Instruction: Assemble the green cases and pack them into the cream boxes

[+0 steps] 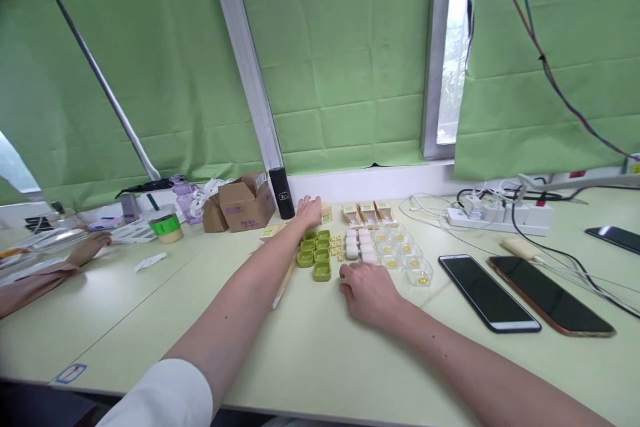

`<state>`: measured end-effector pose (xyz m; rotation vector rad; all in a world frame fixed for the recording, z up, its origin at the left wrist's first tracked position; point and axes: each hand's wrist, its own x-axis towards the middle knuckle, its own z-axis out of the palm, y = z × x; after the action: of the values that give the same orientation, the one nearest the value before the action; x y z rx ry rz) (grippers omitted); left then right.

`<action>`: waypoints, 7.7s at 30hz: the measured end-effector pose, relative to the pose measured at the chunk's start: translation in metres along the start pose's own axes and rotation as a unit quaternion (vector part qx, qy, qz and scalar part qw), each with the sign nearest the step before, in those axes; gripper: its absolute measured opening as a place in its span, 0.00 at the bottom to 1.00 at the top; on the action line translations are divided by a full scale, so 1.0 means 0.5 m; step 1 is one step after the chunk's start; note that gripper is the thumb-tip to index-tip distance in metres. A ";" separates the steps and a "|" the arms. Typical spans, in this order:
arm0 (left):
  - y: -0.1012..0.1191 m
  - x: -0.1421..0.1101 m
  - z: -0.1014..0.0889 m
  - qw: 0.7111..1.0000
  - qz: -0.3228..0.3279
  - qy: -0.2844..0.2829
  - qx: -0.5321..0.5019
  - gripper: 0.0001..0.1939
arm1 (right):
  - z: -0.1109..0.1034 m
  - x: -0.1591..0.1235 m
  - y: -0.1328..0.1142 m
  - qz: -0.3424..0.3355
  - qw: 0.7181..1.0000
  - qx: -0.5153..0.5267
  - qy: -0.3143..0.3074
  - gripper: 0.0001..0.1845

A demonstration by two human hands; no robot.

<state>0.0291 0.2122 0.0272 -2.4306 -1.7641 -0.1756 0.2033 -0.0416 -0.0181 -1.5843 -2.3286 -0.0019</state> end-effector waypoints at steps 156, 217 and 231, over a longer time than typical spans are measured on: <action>0.093 -0.470 -0.011 0.882 0.293 0.361 -0.077 0.18 | 0.010 -0.009 -0.007 -0.107 0.945 0.163 0.262 0.28; 0.085 -0.476 -0.004 0.887 0.193 0.199 -0.369 0.38 | -0.017 0.008 0.031 -0.225 0.917 0.103 0.311 0.29; 0.084 -0.470 0.004 0.876 0.172 0.201 -0.404 0.36 | -0.029 -0.007 0.007 -0.231 0.928 0.091 0.279 0.19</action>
<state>-0.0035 -0.0200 -0.0169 -2.8406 -1.1628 -1.5128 0.2116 -0.0460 -0.0060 -0.7776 -2.0984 -0.2958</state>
